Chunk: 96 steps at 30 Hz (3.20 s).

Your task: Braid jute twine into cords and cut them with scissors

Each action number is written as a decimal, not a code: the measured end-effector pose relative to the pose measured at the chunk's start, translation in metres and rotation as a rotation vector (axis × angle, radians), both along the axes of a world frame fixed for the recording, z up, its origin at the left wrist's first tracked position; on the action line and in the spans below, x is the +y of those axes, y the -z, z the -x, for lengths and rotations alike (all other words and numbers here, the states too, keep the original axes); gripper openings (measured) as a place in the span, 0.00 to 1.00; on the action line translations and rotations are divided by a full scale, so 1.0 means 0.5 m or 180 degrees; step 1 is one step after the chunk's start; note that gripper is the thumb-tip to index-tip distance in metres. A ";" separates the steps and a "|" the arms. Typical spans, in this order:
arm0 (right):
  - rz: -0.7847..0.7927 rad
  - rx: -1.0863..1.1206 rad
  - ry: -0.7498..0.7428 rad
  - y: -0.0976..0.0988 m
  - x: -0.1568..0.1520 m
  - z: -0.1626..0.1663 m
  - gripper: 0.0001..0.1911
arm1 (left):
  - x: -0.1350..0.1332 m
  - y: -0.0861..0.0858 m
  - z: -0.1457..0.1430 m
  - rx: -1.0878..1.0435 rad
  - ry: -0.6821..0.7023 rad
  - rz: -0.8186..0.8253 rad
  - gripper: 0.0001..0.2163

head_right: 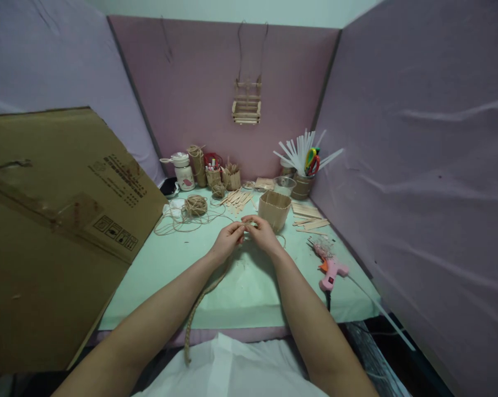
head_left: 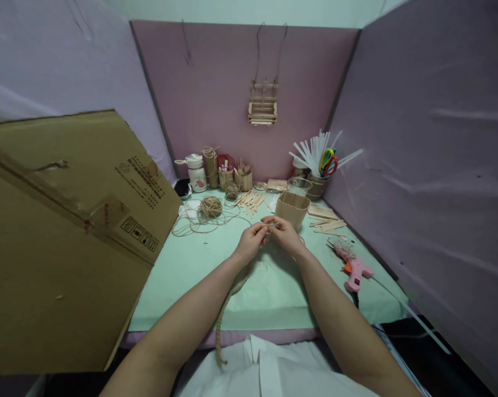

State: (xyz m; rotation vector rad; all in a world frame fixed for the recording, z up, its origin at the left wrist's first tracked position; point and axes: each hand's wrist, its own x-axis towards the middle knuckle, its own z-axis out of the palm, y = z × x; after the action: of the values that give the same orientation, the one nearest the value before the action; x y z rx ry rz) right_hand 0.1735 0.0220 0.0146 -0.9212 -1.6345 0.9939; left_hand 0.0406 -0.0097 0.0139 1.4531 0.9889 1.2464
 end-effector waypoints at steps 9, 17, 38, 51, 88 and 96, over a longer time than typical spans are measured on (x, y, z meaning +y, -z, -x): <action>-0.0102 -0.0264 0.0942 0.021 0.017 -0.006 0.09 | -0.023 -0.011 -0.009 0.0392 0.0406 -0.0281 0.13; -0.0657 -0.0395 0.1049 0.010 0.001 0.001 0.17 | -0.012 -0.007 -0.001 0.0613 -0.0435 -0.0359 0.12; -0.1242 -0.0829 0.0291 -0.006 -0.004 -0.009 0.08 | 0.003 0.007 0.010 0.1035 -0.0710 -0.0323 0.10; 0.0724 0.0331 0.0244 -0.008 -0.008 -0.003 0.16 | 0.012 0.008 0.012 0.0473 0.0153 -0.0064 0.10; 0.0792 -0.1049 -0.0200 -0.098 -0.112 -0.080 0.15 | 0.070 -0.076 0.116 -0.3457 -0.0460 0.1174 0.07; 0.0426 -0.1590 0.0476 -0.185 -0.135 -0.237 0.17 | 0.082 -0.123 0.097 -0.3330 -0.0450 0.1130 0.09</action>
State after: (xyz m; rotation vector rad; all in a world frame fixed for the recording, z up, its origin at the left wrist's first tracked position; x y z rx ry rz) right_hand 0.2920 -0.0455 0.1070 -1.4481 -1.8846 0.8163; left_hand -0.0078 0.0314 0.0753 0.3257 0.5270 1.5582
